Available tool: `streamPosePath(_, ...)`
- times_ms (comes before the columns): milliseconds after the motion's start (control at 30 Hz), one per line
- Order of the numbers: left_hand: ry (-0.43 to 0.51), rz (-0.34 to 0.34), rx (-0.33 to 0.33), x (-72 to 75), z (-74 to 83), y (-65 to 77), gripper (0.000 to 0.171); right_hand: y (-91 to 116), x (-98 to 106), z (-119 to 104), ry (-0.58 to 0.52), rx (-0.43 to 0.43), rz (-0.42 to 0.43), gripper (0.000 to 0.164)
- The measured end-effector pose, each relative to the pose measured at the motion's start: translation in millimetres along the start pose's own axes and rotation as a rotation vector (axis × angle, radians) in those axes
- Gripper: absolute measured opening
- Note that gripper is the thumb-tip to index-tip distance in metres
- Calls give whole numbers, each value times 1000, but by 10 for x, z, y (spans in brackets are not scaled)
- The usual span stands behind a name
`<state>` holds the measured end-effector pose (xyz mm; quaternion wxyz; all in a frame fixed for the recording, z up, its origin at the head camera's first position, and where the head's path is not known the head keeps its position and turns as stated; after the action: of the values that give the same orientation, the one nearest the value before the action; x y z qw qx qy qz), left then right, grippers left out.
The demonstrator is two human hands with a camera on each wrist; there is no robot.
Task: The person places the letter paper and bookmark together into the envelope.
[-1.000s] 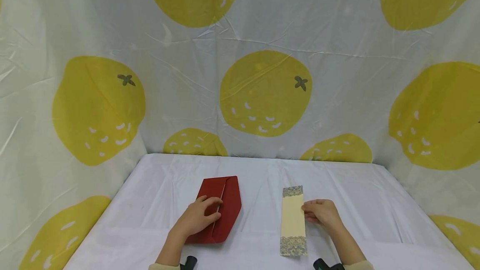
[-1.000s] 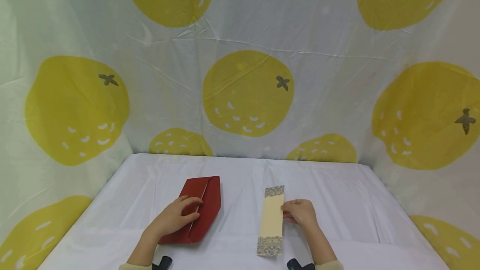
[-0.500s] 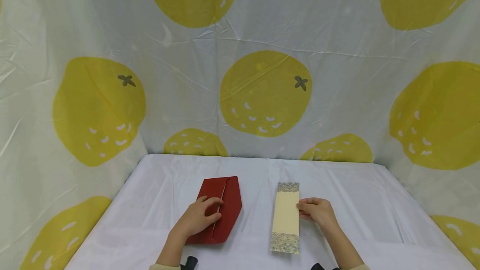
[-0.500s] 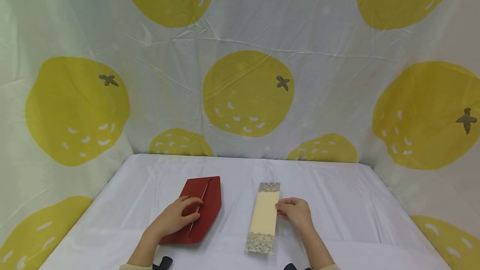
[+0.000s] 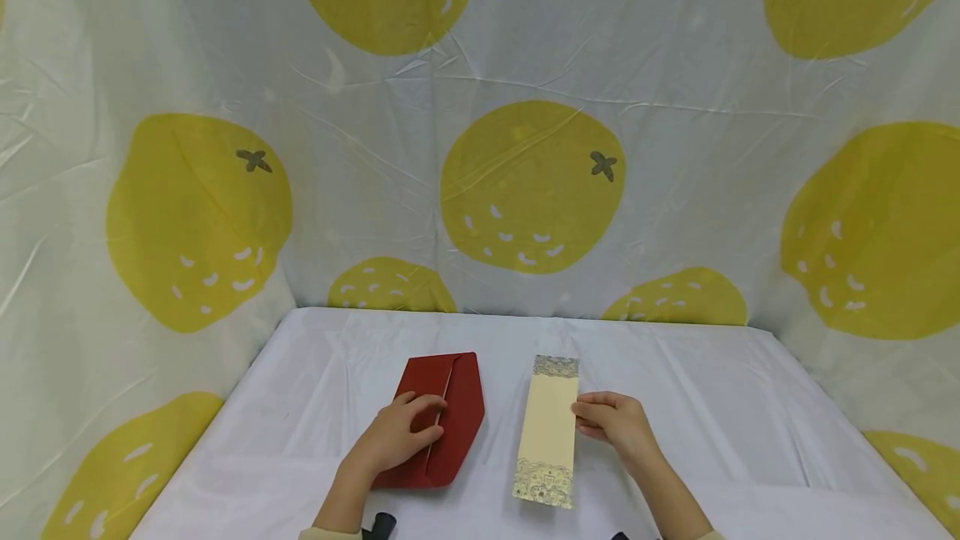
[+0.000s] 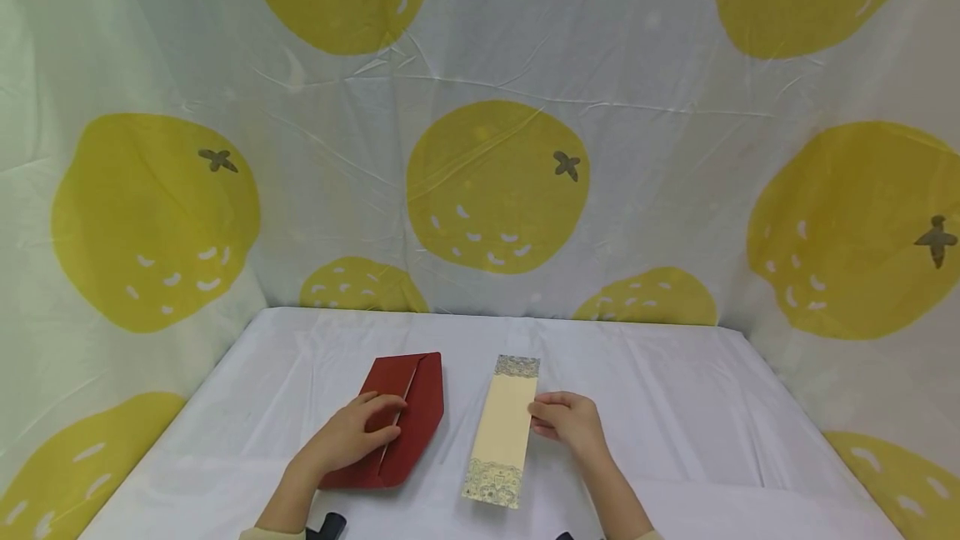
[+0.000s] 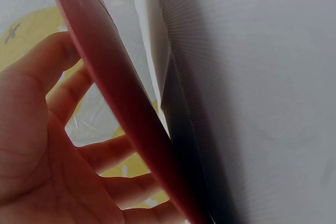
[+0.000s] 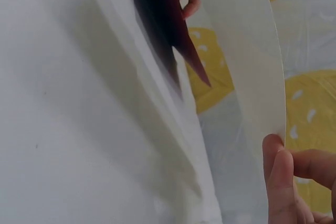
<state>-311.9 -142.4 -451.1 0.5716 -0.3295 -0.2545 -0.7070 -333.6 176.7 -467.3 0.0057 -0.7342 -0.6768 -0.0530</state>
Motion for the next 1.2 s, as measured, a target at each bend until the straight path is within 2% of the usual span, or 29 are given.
streamPosePath(567, -1, -2, 14, -17, -32, -18, 32, -24, -456, -93, -44, 31, -59, 22)
streamPosePath(1200, -13, 30, -27, -1, -3, -15, 30, -49, -878, -77, -32, 22, -96, 21)
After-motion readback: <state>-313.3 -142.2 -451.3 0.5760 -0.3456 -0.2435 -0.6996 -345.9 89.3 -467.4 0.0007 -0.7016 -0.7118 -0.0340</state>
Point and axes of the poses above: each hand's wrist, its own y-axis away from the middle knuckle, its own x-axis out of the back of the hand, z = x × y, the point moved 10 cm from there along -y, towards the middle knuckle, and after that the axes turned 5 degrees about x, right-handed, at the moved point
